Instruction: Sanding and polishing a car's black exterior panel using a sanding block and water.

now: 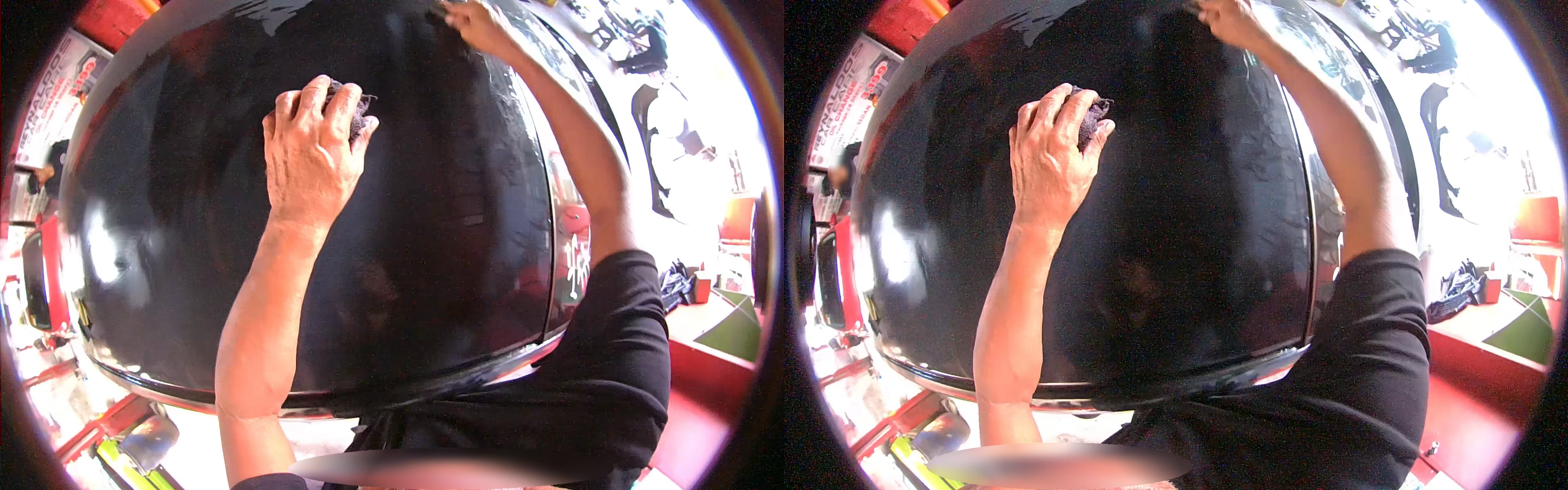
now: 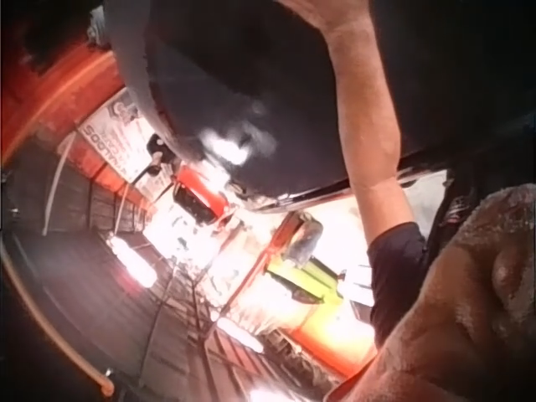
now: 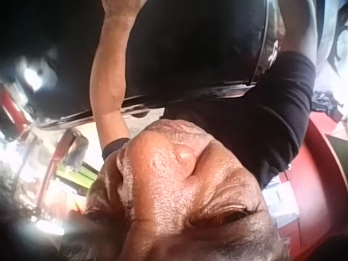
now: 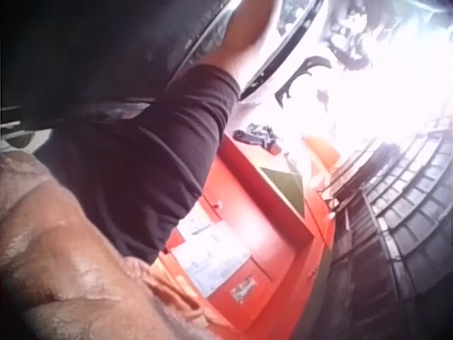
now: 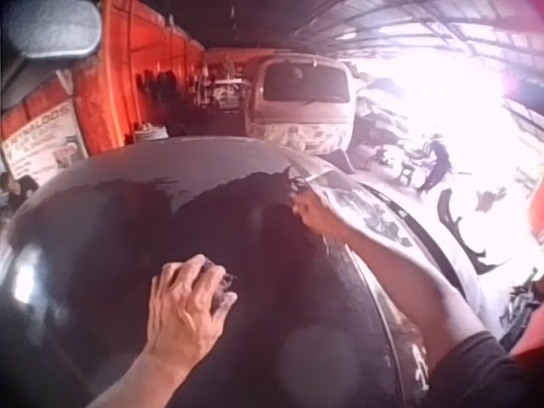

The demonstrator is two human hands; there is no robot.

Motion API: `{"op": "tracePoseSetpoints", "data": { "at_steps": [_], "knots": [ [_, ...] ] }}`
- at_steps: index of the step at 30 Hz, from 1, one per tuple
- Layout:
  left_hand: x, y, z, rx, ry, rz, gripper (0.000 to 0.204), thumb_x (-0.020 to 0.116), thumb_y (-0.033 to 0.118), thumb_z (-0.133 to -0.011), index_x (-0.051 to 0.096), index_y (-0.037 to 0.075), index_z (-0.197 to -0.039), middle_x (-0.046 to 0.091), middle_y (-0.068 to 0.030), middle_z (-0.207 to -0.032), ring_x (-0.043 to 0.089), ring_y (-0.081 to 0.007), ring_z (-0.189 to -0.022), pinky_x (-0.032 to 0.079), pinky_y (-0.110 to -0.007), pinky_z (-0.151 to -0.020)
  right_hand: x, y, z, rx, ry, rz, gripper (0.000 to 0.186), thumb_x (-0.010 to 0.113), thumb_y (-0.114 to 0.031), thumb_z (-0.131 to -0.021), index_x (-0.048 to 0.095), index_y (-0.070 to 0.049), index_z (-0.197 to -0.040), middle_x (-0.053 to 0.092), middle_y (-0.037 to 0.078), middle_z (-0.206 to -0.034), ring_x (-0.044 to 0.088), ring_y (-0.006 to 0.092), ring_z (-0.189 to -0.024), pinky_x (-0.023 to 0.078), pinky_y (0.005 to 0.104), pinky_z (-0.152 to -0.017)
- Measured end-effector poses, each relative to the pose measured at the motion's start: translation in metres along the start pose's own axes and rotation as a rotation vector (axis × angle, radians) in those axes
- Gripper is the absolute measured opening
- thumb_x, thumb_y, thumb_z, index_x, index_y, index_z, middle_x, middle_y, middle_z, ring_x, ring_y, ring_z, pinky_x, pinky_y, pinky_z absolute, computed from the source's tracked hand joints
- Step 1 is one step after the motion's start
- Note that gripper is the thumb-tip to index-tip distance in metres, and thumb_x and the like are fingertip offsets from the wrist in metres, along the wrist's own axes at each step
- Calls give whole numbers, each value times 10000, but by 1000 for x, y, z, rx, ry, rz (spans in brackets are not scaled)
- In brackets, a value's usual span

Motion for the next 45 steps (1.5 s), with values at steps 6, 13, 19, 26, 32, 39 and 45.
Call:
{"op": "tracePoseSetpoints", "data": {
  "at_steps": [6, 13, 19, 26, 32, 39, 45],
  "knots": [
    [-1, 20, -18, 47, 80, 129, 393, 798, 368, -901, 713, 174, -1232, 680, -79, -1316, 630, -300, -1173, 507, -467, -1015, -24, 112, -66, 166, 96, 508, 226, 606, -168, -932, 742, 11, -948, 735, 252, -949, 701, 448, -917, 551, 544, -827],
    [6, -12, 6, -16, -18, -13, 391, 802, 348, -901, 709, 168, -1236, 675, -71, -1314, 626, -299, -1180, 508, -465, -1008, -2, -59, 56, -43, -8, 83, 332, 638, -184, -1031, 700, -19, -1312, 704, 209, -982, 663, 329, -898, 508, 447, -851],
    [5, 12, -14, 33, 48, 92, 394, 803, 347, -898, 709, 173, -1239, 678, -77, -1312, 629, -299, -1178, 509, -467, -1009, 1, 98, -45, 154, 45, 94, 181, 624, -120, -935, 732, 5, -1010, 721, 262, -907, 693, 444, -851, 540, 545, -794],
    [3, -18, 9, -32, -62, 0, 402, 788, 359, -913, 703, 167, -1256, 670, -79, -1329, 615, -304, -1192, 500, -463, -1024, 17, -106, 42, -59, -58, 154, 295, 626, -190, -1016, 745, -116, -1276, 679, 198, -1304, 686, 328, -1131, 499, 482, -1003],
    [-2, -2, -3, 3, -14, -2, 394, 787, 346, -917, 701, 169, -1258, 668, -75, -1332, 617, -305, -1190, 506, -464, -1018, -34, -136, 85, -186, -49, 166, 406, 623, -223, -1035, 665, -148, -1432, 629, 164, -1433, 634, 343, -1274, 466, 485, -1102],
    [6, 19, -19, 62, 43, 116, 362, 789, 342, -913, 705, 165, -1217, 682, -73, -1306, 640, -312, -1156, 512, -466, -997, -10, 12, -20, 124, 65, 206, 193, 635, -113, -953, 748, 6, -1055, 694, 282, -908, 680, 458, -840, 524, 523, -731],
    [5, -8, 4, 9, 0, 17, 345, 800, 312, -906, 701, 163, -1201, 682, -43, -1255, 643, -295, -1150, 524, -470, -976, -53, -224, 139, -151, -98, -36, 412, 713, -109, -937, 729, -169, -1344, 654, 146, -1349, 636, 298, -1172, 469, 494, -1063]
  ]
}}
Point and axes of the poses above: each hand's wrist, its own z-axis away from the middle knuckle, its own x-axis out of the palm, y = z × x, the point moved 8 cm from there along -z, towards the middle knuckle
